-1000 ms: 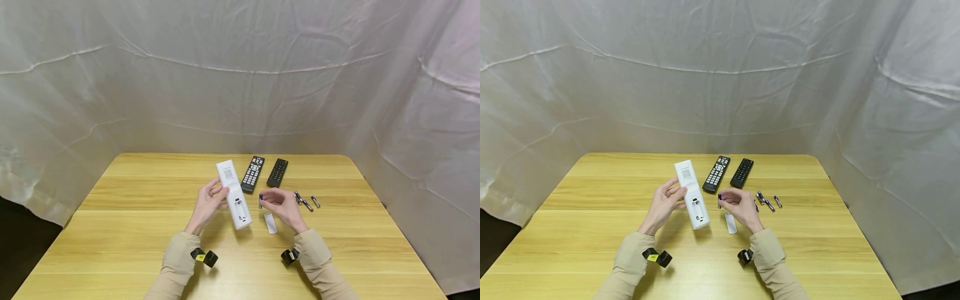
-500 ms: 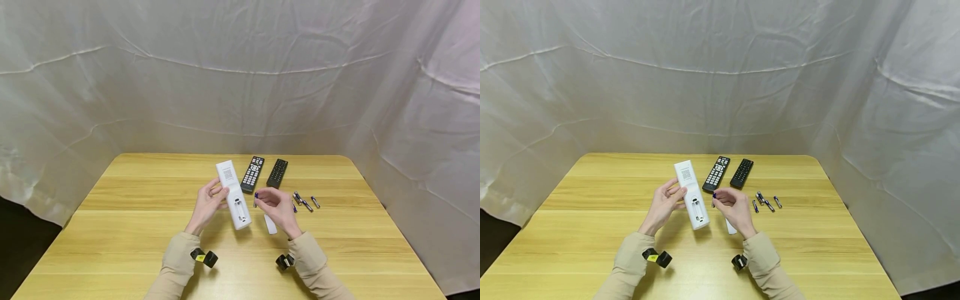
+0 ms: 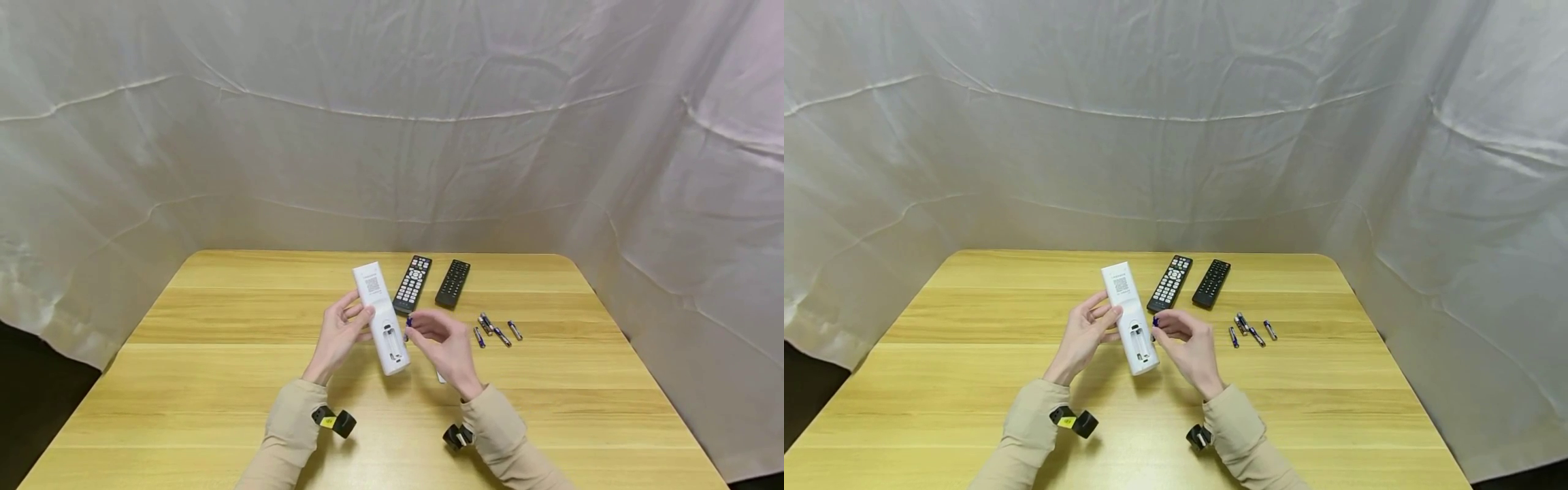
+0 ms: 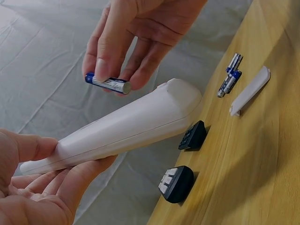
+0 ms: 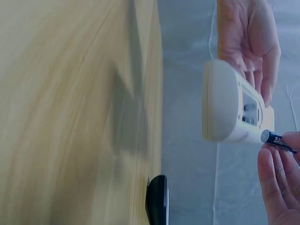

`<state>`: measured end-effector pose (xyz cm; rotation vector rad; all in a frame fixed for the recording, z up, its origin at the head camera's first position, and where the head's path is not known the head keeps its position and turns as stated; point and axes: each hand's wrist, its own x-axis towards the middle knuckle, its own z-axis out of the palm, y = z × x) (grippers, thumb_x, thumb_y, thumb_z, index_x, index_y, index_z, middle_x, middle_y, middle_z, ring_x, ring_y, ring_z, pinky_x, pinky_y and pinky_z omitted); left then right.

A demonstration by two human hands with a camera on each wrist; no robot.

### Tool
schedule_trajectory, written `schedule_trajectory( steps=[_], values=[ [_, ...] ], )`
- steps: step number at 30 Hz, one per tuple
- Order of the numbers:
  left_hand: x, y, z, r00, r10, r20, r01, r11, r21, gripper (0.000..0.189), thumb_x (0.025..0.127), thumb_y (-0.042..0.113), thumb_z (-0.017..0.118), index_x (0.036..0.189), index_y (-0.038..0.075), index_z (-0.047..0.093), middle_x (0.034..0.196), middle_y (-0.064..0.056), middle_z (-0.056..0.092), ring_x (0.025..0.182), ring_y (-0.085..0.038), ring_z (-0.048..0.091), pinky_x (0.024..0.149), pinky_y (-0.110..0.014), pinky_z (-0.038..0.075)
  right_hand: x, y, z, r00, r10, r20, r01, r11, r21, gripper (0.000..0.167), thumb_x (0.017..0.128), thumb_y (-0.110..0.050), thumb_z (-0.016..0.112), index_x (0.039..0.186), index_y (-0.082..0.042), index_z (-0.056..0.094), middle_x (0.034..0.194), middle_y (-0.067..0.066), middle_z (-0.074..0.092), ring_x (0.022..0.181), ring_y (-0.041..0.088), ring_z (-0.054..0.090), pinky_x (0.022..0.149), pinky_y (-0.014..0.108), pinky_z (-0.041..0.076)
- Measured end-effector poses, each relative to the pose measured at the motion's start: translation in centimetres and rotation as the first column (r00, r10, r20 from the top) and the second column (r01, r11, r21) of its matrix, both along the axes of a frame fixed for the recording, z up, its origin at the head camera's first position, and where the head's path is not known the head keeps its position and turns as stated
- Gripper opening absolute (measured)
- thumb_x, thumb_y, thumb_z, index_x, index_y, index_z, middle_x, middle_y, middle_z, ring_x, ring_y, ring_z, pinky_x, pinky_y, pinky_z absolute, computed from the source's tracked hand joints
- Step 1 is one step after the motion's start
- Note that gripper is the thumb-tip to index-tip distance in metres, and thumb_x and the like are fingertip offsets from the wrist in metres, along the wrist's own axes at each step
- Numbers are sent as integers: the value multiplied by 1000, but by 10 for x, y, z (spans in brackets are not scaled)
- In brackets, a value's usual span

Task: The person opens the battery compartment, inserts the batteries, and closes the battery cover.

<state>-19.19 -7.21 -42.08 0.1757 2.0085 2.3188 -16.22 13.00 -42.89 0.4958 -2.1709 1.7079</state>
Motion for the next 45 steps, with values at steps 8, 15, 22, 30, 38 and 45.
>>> schedule_trajectory(
  steps=[8, 15, 22, 30, 38, 45],
  values=[
    [1, 1, -1, 1000, -3, -1, 3, 1000, -2, 50, 99, -2, 55, 148, -2, 43, 131, -35, 61, 100, -32, 74, 81, -38, 66, 3, -10, -6, 996, -7, -87, 11, 999, 44, 25, 80, 6, 78, 105, 3, 72, 93, 19, 77, 77, 19, 74, 76, 26, 66],
    [1, 3, 0, 1000, -5, -5, 5, 1000, 1, 51, 98, -3, 55, 148, -2, 43, 131, -36, 60, 102, -38, 73, 81, -39, 66, 6, -18, -11, 976, -23, -218, 55, 989, 140, 25, 80, 7, 78, 104, 3, 72, 94, 19, 77, 76, 25, 75, 72, 27, 66],
    [2, 3, -2, 1000, -7, -14, 7, 1000, -14, 52, 98, -4, 55, 148, -1, 42, 131, -36, 60, 104, -43, 71, 81, -40, 66, 11, -24, -10, 956, -29, -291, 93, 973, 210, 22, 81, 7, 77, 101, 5, 72, 94, 20, 77, 73, 24, 74, 70, 24, 65],
    [2, 5, -2, 999, -22, -27, 21, 1000, -23, 52, 99, -3, 55, 149, 0, 42, 132, -36, 60, 104, -45, 71, 81, -42, 66, 15, -28, -10, 955, -49, -292, 129, 956, 262, 20, 81, 7, 77, 100, 5, 72, 92, 20, 77, 71, 23, 75, 68, 21, 65],
    [2, 6, -1, 999, -27, -41, 27, 1000, -7, 51, 99, -3, 54, 148, -2, 42, 131, -37, 59, 103, -45, 71, 80, -41, 66, 17, -29, -9, 956, -63, -286, 154, 939, 308, 20, 79, 5, 79, 99, 3, 73, 90, 19, 77, 69, 22, 74, 64, 21, 64],
    [2, 6, -2, 999, -26, -39, 27, 1000, 1, 51, 99, -3, 54, 149, -2, 42, 132, -37, 59, 103, -43, 72, 82, -41, 66, 17, -28, -7, 953, -38, -299, 151, 920, 362, 18, 81, 2, 79, 99, 2, 75, 91, 19, 78, 67, 18, 75, 63, 13, 61]
  ],
)
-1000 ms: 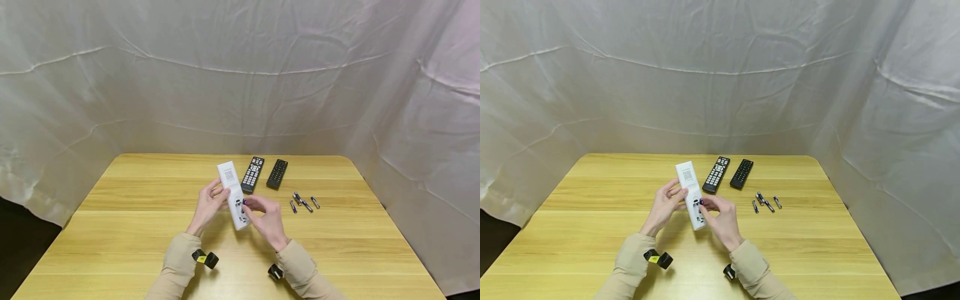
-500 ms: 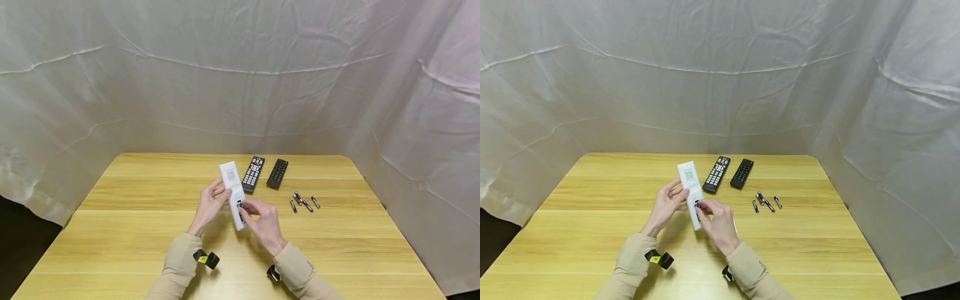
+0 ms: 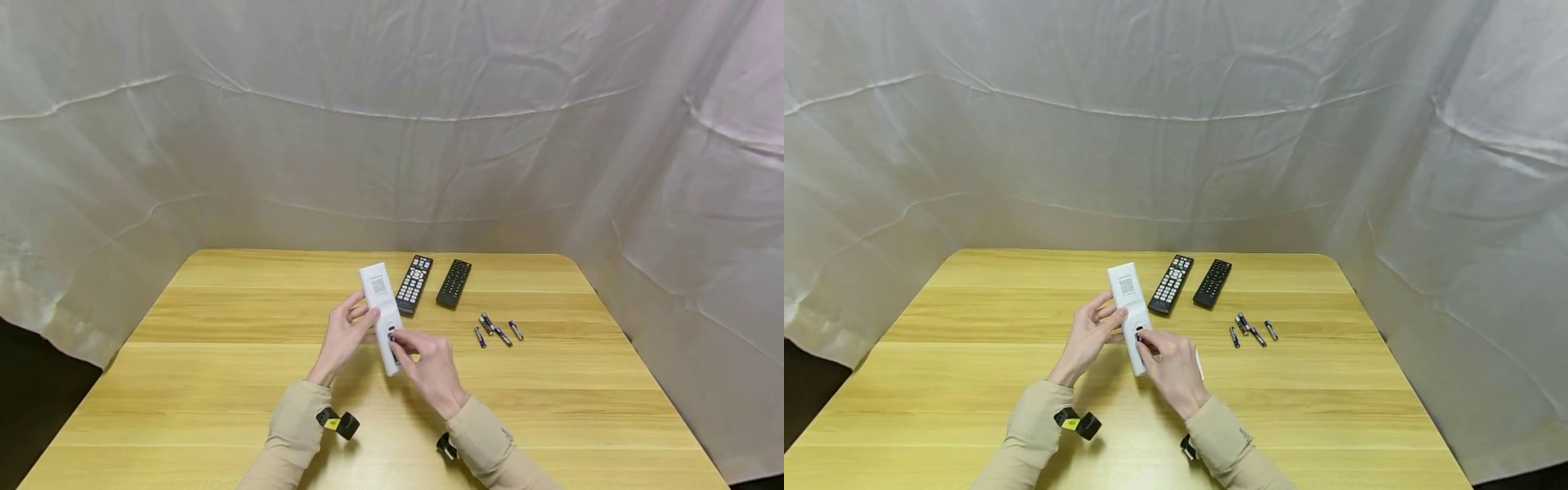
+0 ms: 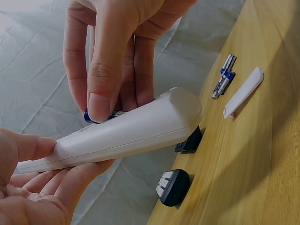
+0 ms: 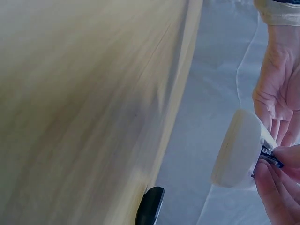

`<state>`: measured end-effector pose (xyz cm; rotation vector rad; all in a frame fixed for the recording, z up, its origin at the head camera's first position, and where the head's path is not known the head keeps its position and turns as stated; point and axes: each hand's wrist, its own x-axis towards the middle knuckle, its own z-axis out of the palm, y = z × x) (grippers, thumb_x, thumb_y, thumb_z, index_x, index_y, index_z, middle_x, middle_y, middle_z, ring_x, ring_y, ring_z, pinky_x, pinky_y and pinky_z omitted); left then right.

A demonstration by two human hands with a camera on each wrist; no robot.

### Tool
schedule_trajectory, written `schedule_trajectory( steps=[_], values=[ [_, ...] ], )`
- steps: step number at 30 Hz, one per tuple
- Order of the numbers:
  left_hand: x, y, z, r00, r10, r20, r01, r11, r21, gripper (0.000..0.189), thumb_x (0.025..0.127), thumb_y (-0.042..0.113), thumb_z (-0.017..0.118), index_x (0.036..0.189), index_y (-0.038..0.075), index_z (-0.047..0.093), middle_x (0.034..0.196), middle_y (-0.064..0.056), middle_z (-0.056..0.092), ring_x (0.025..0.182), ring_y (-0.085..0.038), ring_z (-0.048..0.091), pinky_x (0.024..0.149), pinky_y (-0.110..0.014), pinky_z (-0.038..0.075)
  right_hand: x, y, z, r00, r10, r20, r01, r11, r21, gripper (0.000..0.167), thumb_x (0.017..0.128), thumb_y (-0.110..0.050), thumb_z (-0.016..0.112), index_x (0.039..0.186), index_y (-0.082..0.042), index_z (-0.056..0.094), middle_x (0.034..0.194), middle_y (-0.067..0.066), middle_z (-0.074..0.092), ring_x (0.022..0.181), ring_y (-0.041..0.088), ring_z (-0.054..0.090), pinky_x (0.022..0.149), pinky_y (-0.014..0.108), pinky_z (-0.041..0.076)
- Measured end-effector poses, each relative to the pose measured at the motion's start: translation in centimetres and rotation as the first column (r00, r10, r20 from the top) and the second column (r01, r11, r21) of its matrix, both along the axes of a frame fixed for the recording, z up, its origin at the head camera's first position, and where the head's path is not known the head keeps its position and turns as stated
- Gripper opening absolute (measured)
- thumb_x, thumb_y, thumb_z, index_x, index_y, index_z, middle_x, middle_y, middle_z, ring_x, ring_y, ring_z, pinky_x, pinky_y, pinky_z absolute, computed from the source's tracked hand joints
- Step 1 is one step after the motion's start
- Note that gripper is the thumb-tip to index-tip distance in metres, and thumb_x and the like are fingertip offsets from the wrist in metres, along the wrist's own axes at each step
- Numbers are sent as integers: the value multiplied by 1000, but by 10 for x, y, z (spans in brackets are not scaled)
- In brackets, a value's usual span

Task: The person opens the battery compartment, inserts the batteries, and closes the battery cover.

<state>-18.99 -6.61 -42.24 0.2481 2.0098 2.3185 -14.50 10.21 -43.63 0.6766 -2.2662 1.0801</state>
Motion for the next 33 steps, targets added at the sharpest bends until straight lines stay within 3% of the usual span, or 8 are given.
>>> schedule_trajectory(
  steps=[6, 14, 24, 33],
  values=[
    [0, -1, 0, 1000, -6, -5, 6, 1000, -6, 51, 99, -3, 54, 149, -1, 42, 132, -37, 59, 105, -45, 71, 84, -43, 65, 1, -1, -1, 1000, -22, -19, 23, 998, 50, 19, 81, 2, 79, 99, 4, 75, 91, 20, 78, 67, 19, 75, 61, 14, 61],
    [2, 0, 2, 1000, 6, 0, -6, 1000, 0, 51, 99, -3, 55, 148, -1, 43, 132, -35, 60, 103, -42, 72, 83, -42, 66, 3, -2, 1, 999, -35, 16, 33, 995, 93, 21, 81, 4, 77, 102, 6, 74, 93, 21, 77, 69, 21, 75, 62, 11, 60],
    [3, 5, -1, 1000, 22, 4, -22, 1000, 17, 50, 98, -5, 55, 147, -1, 45, 131, -35, 61, 102, -40, 73, 83, -44, 65, 2, 0, -3, 994, -71, -79, 84, 980, 178, 20, 80, 1, 79, 99, 4, 75, 88, 19, 77, 68, 21, 75, 58, 18, 62],
    [3, 6, 0, 1000, 28, -10, -28, 999, 15, 50, 98, -5, 54, 147, -3, 44, 131, -36, 60, 100, -37, 73, 83, -44, 65, 3, 0, -1, 990, -93, -105, 116, 963, 244, 21, 79, 0, 81, 100, 1, 76, 87, 16, 77, 65, 21, 73, 52, 16, 59]
  ],
)
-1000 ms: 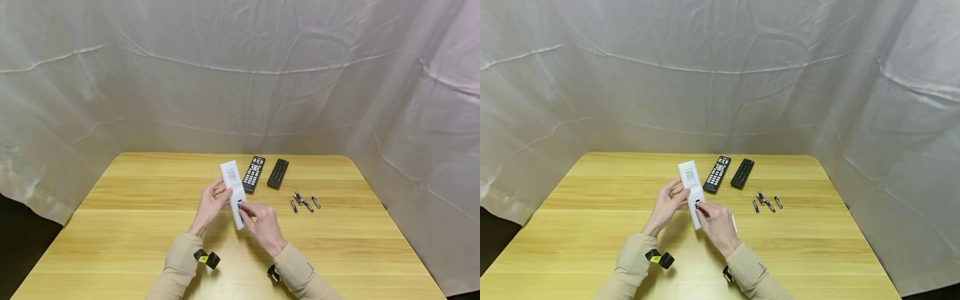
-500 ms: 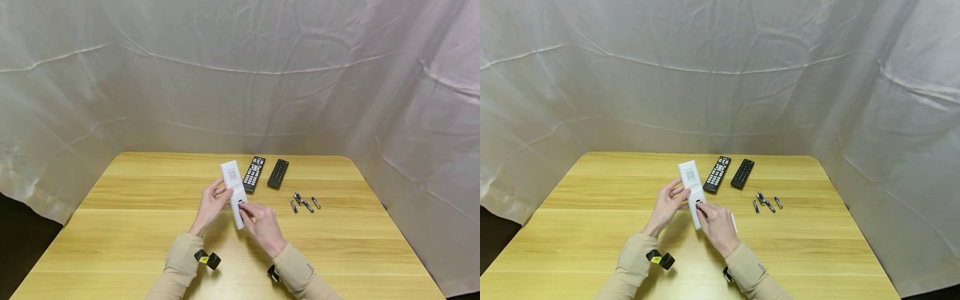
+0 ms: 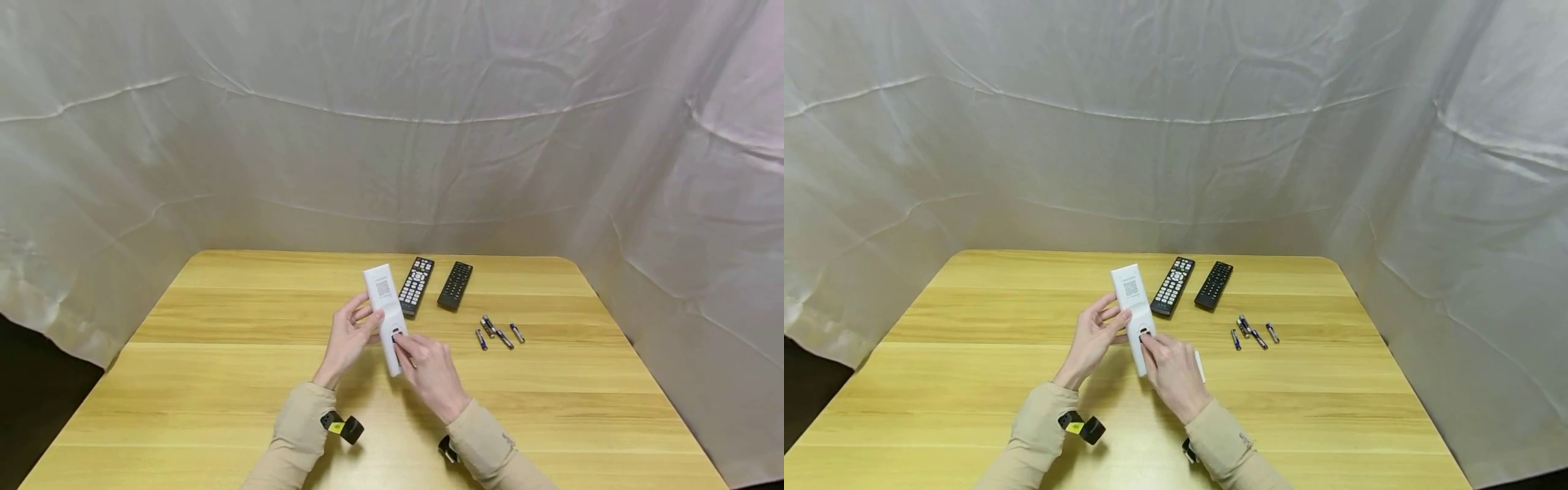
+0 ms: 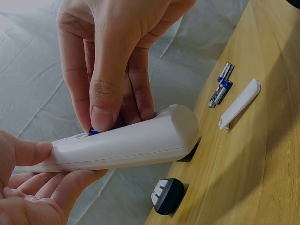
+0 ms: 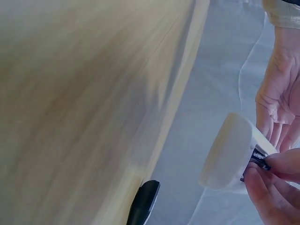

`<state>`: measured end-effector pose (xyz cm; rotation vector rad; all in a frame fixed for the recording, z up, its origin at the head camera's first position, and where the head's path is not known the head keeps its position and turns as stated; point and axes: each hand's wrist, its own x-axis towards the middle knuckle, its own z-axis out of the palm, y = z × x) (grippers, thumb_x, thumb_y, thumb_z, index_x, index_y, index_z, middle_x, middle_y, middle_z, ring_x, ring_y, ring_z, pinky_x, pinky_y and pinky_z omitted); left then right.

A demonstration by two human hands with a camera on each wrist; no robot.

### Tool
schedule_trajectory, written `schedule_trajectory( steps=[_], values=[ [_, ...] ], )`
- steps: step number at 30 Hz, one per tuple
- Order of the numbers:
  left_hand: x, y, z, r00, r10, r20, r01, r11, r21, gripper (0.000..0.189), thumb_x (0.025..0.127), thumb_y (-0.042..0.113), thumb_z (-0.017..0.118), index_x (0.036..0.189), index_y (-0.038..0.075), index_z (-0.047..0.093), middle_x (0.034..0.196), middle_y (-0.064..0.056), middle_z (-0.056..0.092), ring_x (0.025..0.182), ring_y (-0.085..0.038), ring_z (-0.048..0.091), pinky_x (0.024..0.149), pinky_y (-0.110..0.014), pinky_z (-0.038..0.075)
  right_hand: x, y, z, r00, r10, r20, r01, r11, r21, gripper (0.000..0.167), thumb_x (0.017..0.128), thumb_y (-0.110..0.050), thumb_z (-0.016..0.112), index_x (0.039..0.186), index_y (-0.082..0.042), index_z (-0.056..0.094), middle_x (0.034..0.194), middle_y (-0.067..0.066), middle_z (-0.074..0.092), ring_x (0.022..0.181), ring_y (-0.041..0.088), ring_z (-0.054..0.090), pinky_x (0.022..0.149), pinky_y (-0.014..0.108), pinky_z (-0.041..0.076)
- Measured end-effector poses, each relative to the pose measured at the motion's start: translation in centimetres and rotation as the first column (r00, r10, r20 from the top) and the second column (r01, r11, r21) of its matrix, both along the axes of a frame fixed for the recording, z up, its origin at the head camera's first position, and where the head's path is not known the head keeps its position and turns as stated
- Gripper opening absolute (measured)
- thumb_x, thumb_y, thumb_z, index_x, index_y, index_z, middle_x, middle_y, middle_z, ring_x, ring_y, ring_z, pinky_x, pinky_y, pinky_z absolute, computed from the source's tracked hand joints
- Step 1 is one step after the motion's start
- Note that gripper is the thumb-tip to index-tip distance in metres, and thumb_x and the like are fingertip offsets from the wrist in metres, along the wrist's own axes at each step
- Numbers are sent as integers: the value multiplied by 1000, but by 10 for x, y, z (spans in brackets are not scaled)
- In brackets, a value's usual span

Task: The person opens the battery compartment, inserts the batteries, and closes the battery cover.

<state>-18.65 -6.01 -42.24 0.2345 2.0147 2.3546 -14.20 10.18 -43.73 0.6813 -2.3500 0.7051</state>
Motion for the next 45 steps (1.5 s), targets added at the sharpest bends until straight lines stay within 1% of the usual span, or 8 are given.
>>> schedule_trajectory(
  steps=[7, 13, 24, 28, 31, 37, 44, 45],
  values=[
    [1, 0, 0, 1000, 7, -4, -7, 1000, -8, 50, 99, -4, 54, 147, -3, 43, 132, -36, 60, 102, -40, 72, 82, -42, 66, 2, -2, -1, 999, -26, -23, 28, 996, 82, 27, 79, -1, 81, 105, 2, 76, 93, 15, 77, 76, 25, 75, 63, 27, 65],
    [1, 0, 2, 1000, 21, 11, -21, 1000, -1, 50, 98, -3, 55, 147, 1, 45, 132, -32, 62, 102, -41, 72, 80, -40, 66, 4, -4, -1, 999, -23, -23, 25, 993, 113, 32, 77, 2, 81, 108, 4, 74, 97, 15, 76, 80, 26, 75, 67, 28, 66],
    [-1, 0, 0, 999, 32, -17, -32, 999, -1, 49, 98, -4, 56, 146, -2, 46, 130, -35, 61, 99, -42, 73, 76, -38, 67, 8, -6, 3, 1000, -22, 1, 21, 981, 195, 45, 73, 5, 83, 116, 6, 70, 105, 18, 74, 85, 29, 73, 71, 30, 67],
    [-1, -1, 0, 999, 38, -16, -38, 999, 0, 50, 97, -4, 57, 146, -2, 46, 131, -35, 61, 99, -43, 73, 76, -37, 67, 11, -8, 3, 999, -23, 39, 14, 978, 207, 47, 76, 5, 80, 121, 8, 67, 109, 21, 72, 90, 31, 72, 73, 31, 67],
    [-1, -1, 0, 999, 49, -16, -50, 999, -2, 50, 97, -4, 57, 146, -2, 45, 132, -35, 60, 99, -43, 73, 74, -35, 67, 14, -10, 3, 998, -19, 62, 4, 973, 232, 50, 80, 4, 77, 127, 10, 62, 116, 23, 68, 99, 33, 70, 80, 33, 67],
    [-2, -3, 1, 996, 82, -21, -82, 997, 3, 51, 97, -4, 57, 146, -2, 44, 132, -35, 60, 98, -42, 73, 72, -31, 67, 17, -14, 3, 999, -20, 44, 8, 968, 252, 53, 86, 0, 73, 134, 12, 55, 124, 26, 63, 109, 35, 66, 91, 37, 64],
    [-2, -3, 2, 995, 97, -6, -96, 992, 87, 50, 97, -6, 56, 146, -4, 45, 132, -37, 58, 83, -8, 74, 70, -28, 66, 15, -14, 2, 996, 15, 92, -31, 984, 173, 52, 89, -1, 70, 137, 11, 53, 128, 23, 57, 113, 34, 61, 100, 42, 60],
    [-2, -3, 2, 995, 98, -7, -96, 991, 97, 50, 97, -6, 56, 146, -4, 45, 132, -37, 58, 82, -8, 74, 70, -27, 66, 14, -13, 3, 994, 25, 107, -42, 987, 154, 53, 89, -1, 70, 137, 11, 53, 129, 23, 56, 113, 33, 61, 100, 42, 60]
  ],
)
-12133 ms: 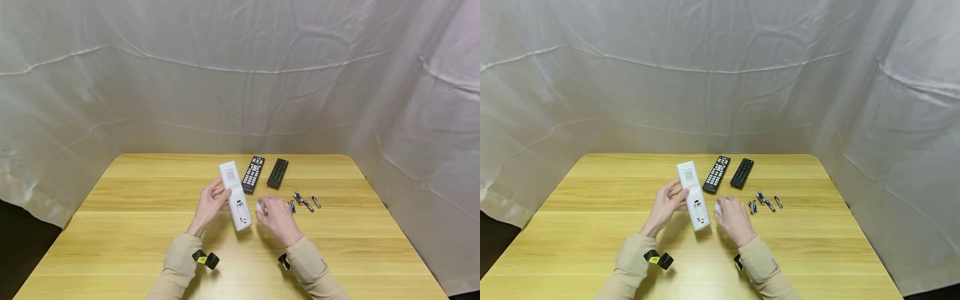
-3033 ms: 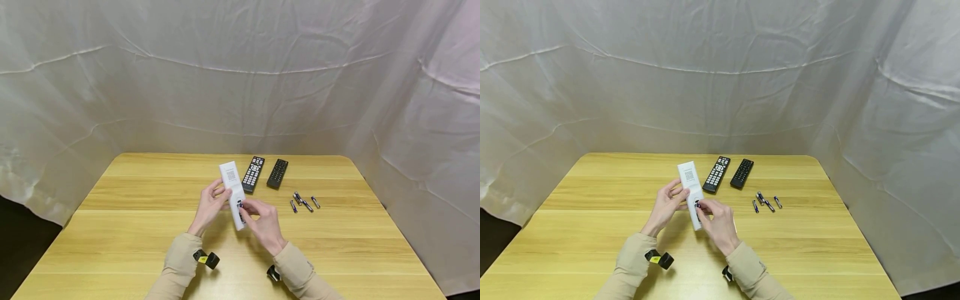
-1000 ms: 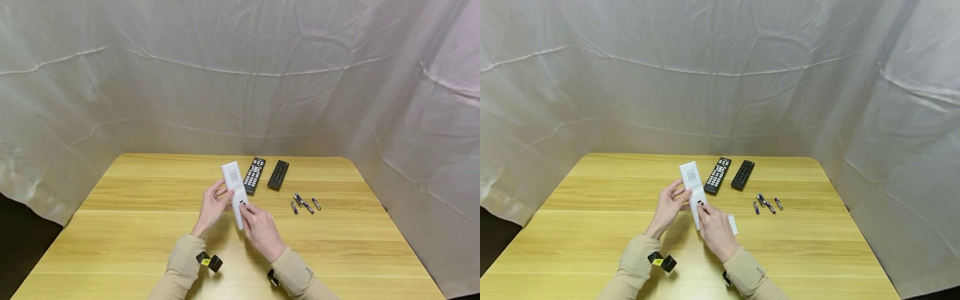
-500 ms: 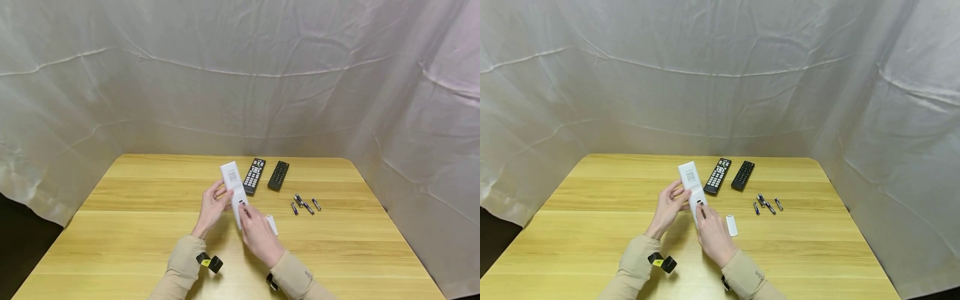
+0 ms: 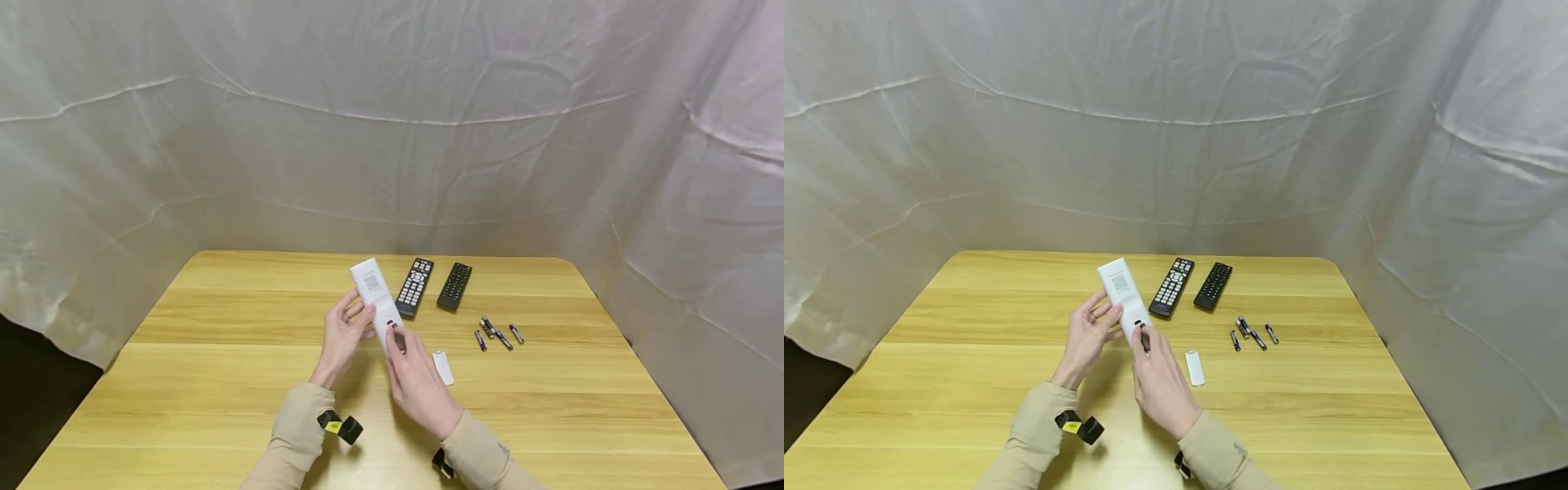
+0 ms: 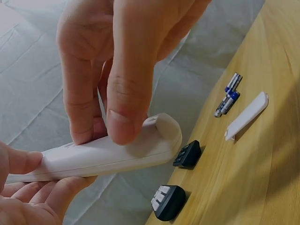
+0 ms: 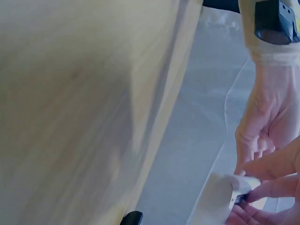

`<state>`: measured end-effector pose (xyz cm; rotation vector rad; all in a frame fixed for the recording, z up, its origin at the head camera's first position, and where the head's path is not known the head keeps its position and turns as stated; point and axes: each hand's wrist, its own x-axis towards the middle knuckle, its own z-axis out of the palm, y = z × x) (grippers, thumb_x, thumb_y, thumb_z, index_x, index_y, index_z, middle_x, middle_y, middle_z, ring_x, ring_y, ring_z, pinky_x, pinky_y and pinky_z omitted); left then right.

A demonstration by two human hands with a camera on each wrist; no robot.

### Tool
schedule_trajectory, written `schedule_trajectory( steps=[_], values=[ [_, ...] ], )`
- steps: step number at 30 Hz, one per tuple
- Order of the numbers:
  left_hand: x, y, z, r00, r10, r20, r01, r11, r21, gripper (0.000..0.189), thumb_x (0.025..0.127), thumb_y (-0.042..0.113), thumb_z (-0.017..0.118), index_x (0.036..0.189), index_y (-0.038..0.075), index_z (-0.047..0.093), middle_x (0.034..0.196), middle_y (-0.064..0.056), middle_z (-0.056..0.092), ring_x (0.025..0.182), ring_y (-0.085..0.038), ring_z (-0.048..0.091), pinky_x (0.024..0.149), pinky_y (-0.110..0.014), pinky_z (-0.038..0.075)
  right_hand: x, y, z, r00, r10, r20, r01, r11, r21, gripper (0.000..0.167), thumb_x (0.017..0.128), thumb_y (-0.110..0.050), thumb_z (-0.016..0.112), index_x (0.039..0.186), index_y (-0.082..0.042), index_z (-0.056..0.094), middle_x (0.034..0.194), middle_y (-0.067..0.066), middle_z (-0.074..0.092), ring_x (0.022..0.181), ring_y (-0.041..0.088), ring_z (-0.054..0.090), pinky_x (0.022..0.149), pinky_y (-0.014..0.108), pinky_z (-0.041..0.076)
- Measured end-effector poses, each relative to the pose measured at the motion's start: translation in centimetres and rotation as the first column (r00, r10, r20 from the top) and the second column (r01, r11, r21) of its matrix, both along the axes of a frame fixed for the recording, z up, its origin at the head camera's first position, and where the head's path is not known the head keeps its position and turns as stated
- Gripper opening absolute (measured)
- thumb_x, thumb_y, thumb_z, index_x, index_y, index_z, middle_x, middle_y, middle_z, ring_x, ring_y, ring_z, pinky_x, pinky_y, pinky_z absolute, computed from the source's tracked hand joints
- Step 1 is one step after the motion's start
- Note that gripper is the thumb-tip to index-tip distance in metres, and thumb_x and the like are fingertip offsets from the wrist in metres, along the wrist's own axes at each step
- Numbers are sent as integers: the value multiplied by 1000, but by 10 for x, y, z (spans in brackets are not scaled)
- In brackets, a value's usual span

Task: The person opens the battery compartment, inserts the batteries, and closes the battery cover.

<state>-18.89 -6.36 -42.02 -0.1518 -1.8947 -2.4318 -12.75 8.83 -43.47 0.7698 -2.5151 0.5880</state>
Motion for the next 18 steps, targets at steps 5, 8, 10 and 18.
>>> schedule_trajectory(
  steps=[5, 8, 10, 18],
  values=[
    [0, 0, 0, 1000, 16, 3, -16, 999, 28, 50, 97, -6, 57, 146, -5, 44, 130, -39, 59, 78, -5, 74, 68, -25, 66, -3, 3, 3, 997, 42, 67, -36, 996, -79, 53, 89, 0, 69, 138, 11, 52, 132, 21, 55, 111, 28, 59, 97, 39, 61],
    [0, 0, 1, 1000, 21, 16, -21, 999, 44, 51, 97, -6, 56, 146, -4, 44, 130, -39, 58, 77, -6, 74, 68, -24, 66, -4, 4, 3, 997, 49, 53, -45, 995, -86, 52, 89, 1, 68, 138, 11, 53, 131, 20, 54, 109, 27, 58, 94, 37, 61],
    [1, 0, 2, 1000, 19, 20, -20, 998, 58, 51, 97, -6, 56, 147, -3, 44, 130, -39, 59, 77, -6, 74, 68, -24, 66, -5, 5, 3, 999, 45, 26, -43, 997, -61, 52, 89, 1, 68, 137, 11, 53, 130, 20, 55, 110, 27, 58, 95, 37, 61],
    [0, 0, 0, 1000, 17, 17, -18, 997, 75, 51, 97, -7, 55, 147, -4, 43, 130, -40, 58, 77, -7, 74, 70, -25, 66, -6, 6, 1, 999, 45, -2, -45, 999, -24, 51, 90, 2, 67, 138, 10, 53, 128, 21, 55, 110, 29, 60, 96, 36, 61]
  ],
)
